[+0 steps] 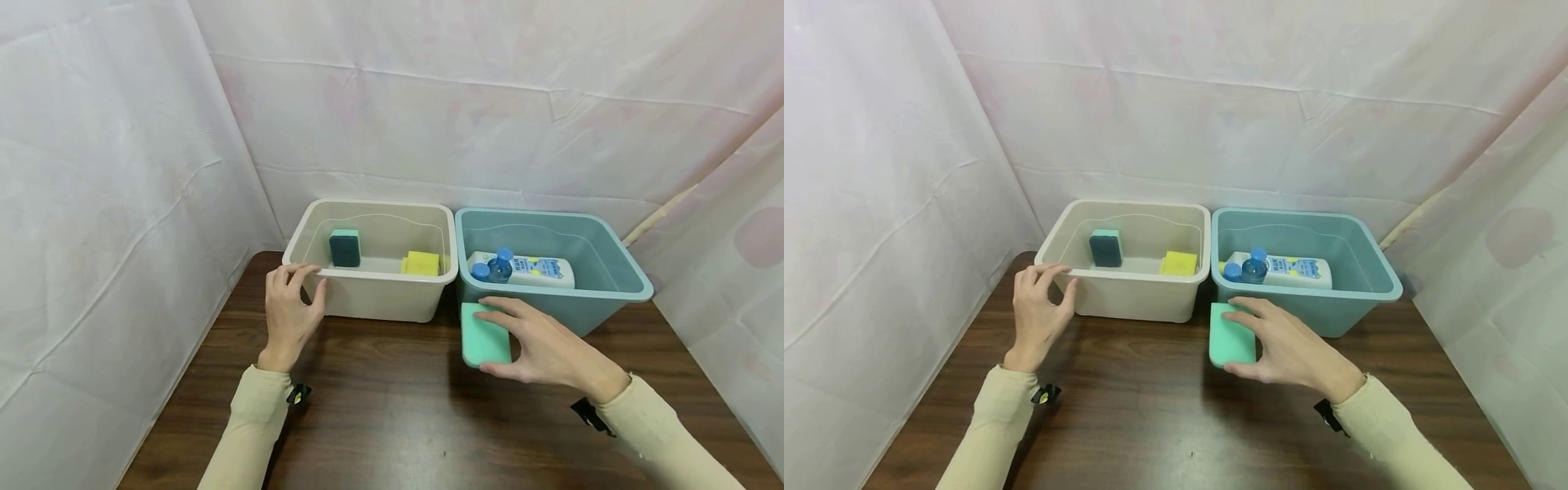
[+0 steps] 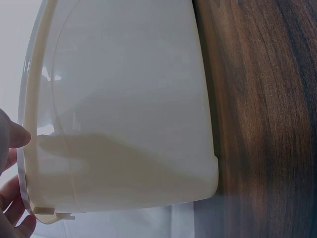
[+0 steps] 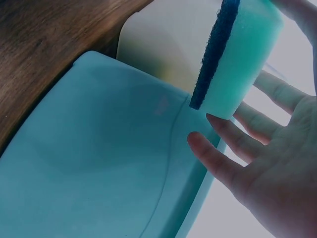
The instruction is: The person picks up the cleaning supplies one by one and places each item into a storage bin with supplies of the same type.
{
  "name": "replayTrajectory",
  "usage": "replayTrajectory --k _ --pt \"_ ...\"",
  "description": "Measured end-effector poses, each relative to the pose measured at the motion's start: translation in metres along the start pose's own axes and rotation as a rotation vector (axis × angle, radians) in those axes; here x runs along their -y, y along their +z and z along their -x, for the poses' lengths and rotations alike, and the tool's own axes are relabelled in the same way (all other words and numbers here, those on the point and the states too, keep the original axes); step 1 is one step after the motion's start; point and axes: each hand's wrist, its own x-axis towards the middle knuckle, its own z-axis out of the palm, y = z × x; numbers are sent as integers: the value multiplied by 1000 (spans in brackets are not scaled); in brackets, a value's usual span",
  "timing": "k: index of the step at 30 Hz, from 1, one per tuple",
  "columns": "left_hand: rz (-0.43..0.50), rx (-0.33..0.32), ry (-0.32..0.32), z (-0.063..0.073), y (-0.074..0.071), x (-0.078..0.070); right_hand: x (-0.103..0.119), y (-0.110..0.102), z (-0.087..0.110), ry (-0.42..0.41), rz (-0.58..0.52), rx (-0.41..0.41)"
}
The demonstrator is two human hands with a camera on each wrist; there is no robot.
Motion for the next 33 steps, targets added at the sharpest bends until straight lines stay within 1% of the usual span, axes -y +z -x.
replayTrajectory --k 10,15,19,25,33 --pt "10 -3 -1 2 1 -1 0 -7 -3 -16 18 1" --pt "3 14 -4 2 0 -1 0 -10 -4 -21 33 1" --pt "7 12 0 1 0 -2 0 -13 -5 -17 33 13" --pt "4 8 0 0 0 -1 2 -17 -8 -4 7 27" --pt "3 11 -1 0 -1 -1 4 -26 -14 33 -75 57"
